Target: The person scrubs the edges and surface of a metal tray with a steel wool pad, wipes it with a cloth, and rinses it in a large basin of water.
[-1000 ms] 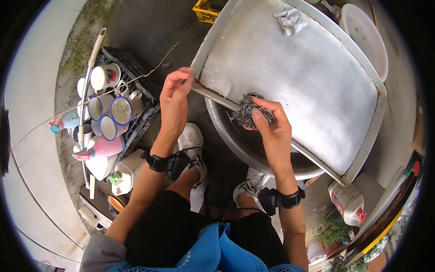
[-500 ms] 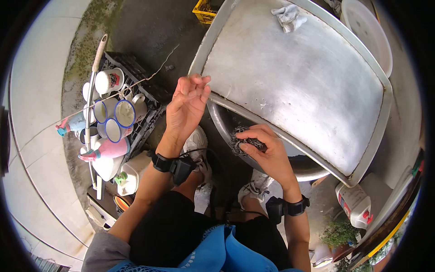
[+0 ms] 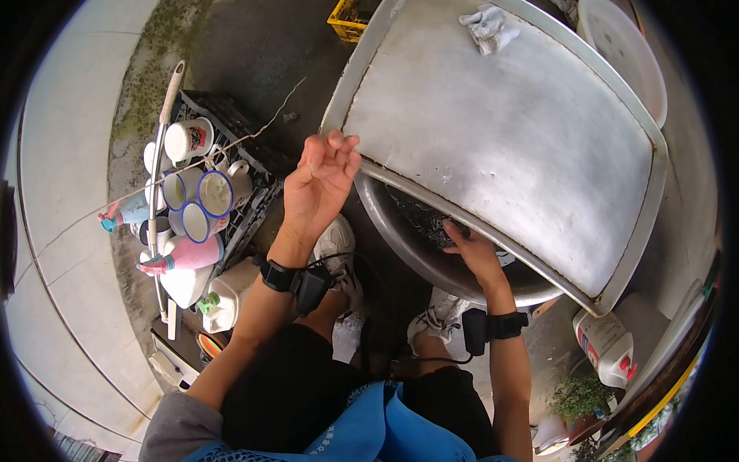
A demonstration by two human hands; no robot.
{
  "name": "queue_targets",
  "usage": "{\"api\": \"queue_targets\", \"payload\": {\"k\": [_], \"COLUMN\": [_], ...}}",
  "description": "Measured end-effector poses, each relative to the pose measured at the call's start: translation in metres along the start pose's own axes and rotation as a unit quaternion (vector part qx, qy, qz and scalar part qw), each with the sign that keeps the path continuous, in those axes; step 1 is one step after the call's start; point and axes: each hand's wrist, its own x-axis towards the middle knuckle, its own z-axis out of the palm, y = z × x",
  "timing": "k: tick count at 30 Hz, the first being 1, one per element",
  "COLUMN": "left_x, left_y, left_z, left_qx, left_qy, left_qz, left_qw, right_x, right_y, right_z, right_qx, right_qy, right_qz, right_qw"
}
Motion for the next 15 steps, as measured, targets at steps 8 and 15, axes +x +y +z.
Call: {"api": "queue_targets", "payload": {"k": [8,15], "left_x": [-0.003,-0.018], "left_y": [0.006,0.013], "left_z": [-0.006,0.009], "left_qx": [0.005,0.239], "left_qy": [0.012,0.047], "left_qz": [0.003,-0.052], "left_qw": [1.0,0.968], "right_x": [0.047,-0.018], "right_y": [0.061,-0.023], "right_z": [-0.006,0.023], "right_qx": [-0.332,0.118], "right_qy": [0.118,-0.04], "right_qz": [-0.12,-0.028], "right_qw": [0.928,0.992]}}
